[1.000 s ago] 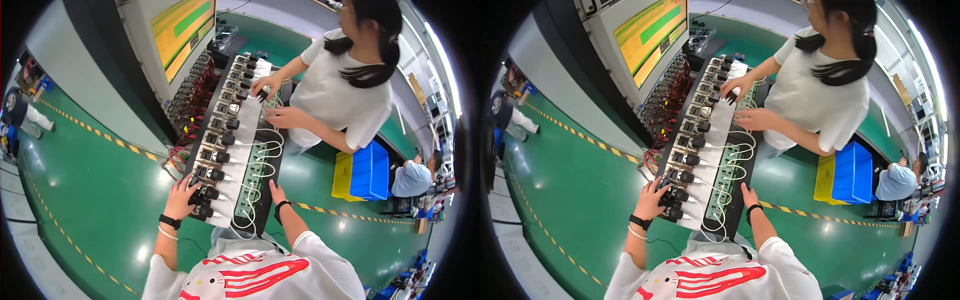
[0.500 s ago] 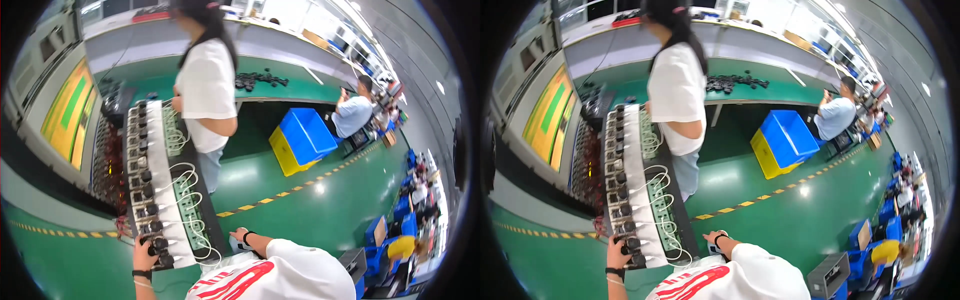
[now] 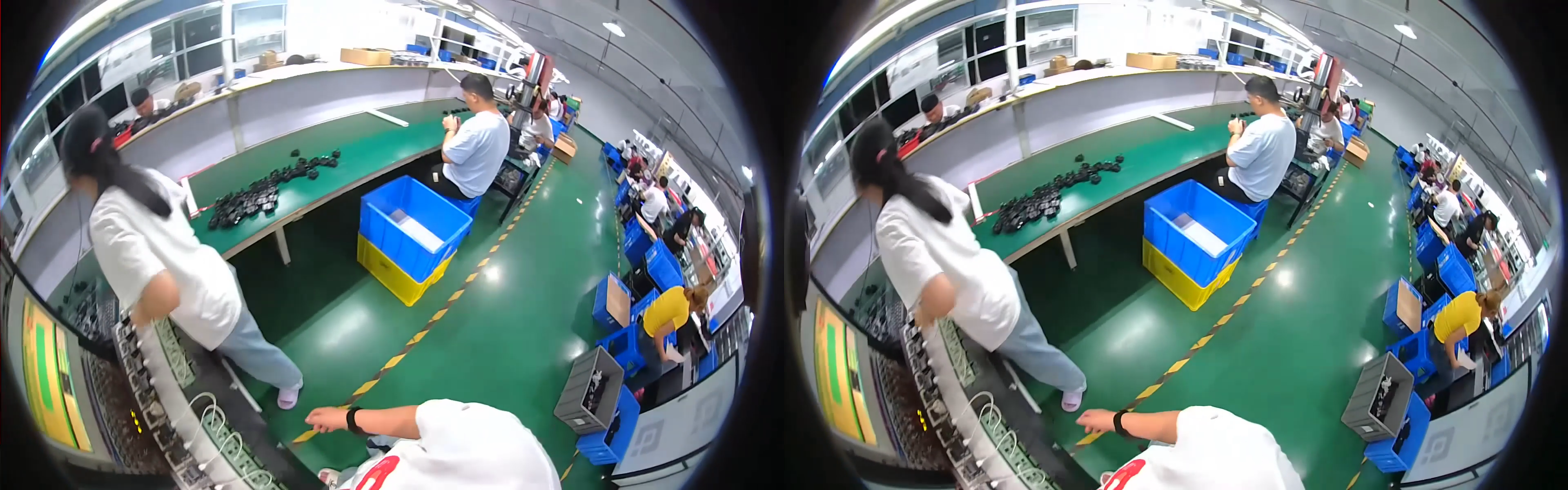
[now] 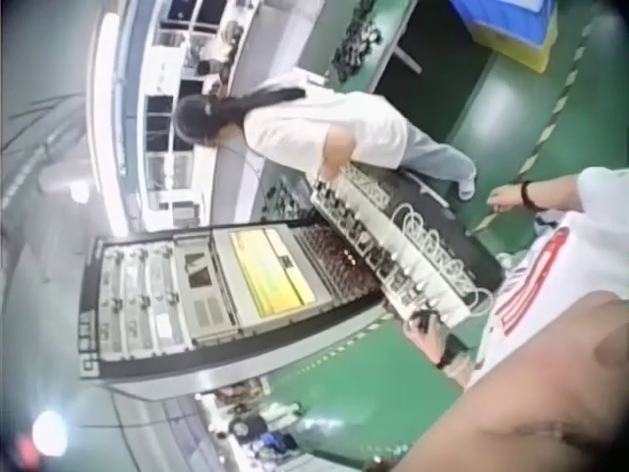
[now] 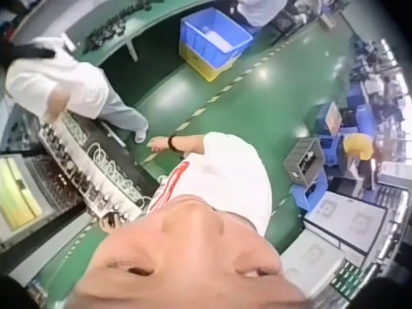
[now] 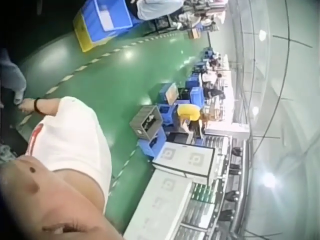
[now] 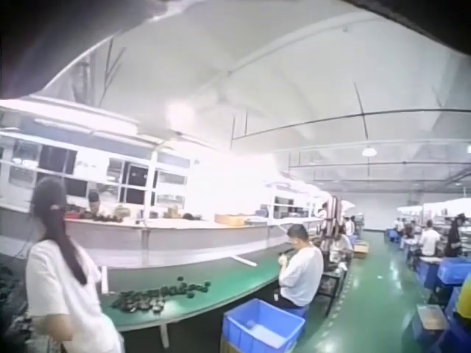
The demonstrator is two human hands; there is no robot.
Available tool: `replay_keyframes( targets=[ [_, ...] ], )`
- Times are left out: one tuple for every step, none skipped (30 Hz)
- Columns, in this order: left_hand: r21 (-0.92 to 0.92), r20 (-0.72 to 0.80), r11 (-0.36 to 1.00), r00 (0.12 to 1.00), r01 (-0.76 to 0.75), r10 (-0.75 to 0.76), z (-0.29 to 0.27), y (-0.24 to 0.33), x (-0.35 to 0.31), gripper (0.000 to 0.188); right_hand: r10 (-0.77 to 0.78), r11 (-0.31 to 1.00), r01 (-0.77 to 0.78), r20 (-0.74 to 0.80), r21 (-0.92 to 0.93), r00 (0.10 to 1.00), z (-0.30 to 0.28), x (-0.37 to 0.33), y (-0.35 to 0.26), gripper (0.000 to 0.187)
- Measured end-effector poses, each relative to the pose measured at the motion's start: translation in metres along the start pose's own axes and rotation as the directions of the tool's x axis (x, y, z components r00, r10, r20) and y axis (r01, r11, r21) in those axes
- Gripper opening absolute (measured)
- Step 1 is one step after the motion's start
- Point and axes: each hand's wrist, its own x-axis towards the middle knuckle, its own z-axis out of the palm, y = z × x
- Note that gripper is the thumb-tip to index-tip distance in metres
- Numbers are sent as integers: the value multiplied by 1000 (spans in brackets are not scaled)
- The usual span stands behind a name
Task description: The person picks up power adapters from a table, plugs them into a testing rack, and connects them to USB cables. After testing, the person disconnects the cables, removes the adapters from the rack, and places them back on the table.
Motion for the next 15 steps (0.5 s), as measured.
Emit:
replay_keyframes(
  targets=[
    [-132,133,966,969,224,-206,28,26,0,25,-15,997,8,87,82,996,-3,-20,-17,56],
    [-179,383,917,884,357,-269,57,56,5,27,-42,989,10,217,148,975,-5,-51,-40,57],
    [-183,612,851,734,492,-293,89,85,14,29,-78,976,2,341,216,937,-9,-81,-59,58],
    [-260,653,964,745,48,139,124,109,19,30,-77,975,-1,341,223,937,-14,-102,-72,58],
    [-360,651,846,544,-393,530,153,135,26,33,-78,971,-28,431,235,899,-19,-122,-83,57],
    [-378,706,906,573,-192,416,176,170,28,34,-80,968,-57,518,244,852,-25,-133,-85,56],
    [-375,760,927,579,21,295,195,199,30,36,-80,966,-61,519,250,851,-32,-136,-79,56],
    [-398,756,917,567,2,327,208,214,35,31,-142,926,-57,484,374,864,-38,-134,-73,54],
    [-415,748,910,566,-6,346,217,222,34,26,-187,874,-63,453,482,872,-40,-135,-66,52],
    [-430,744,903,564,-6,358,229,213,36,33,-285,823,-31,460,568,841,-47,-148,-74,49],
    [-438,739,899,569,-1,360,235,206,35,40,-228,856,-67,492,512,840,-58,-159,-84,43],
    [-440,744,897,578,46,335,237,225,44,35,-320,815,1,449,579,834,-64,-158,-82,44],
    [-448,756,894,547,32,360,242,227,53,33,-306,848,20,458,529,835,-71,-158,-90,45],
    [-435,732,896,545,-88,409,242,228,60,32,-406,833,142,417,535,813,-70,-147,-84,45],
    [-424,736,903,554,-72,390,247,221,62,31,-386,849,143,412,508,825,-77,-137,-77,43]
  ],
)
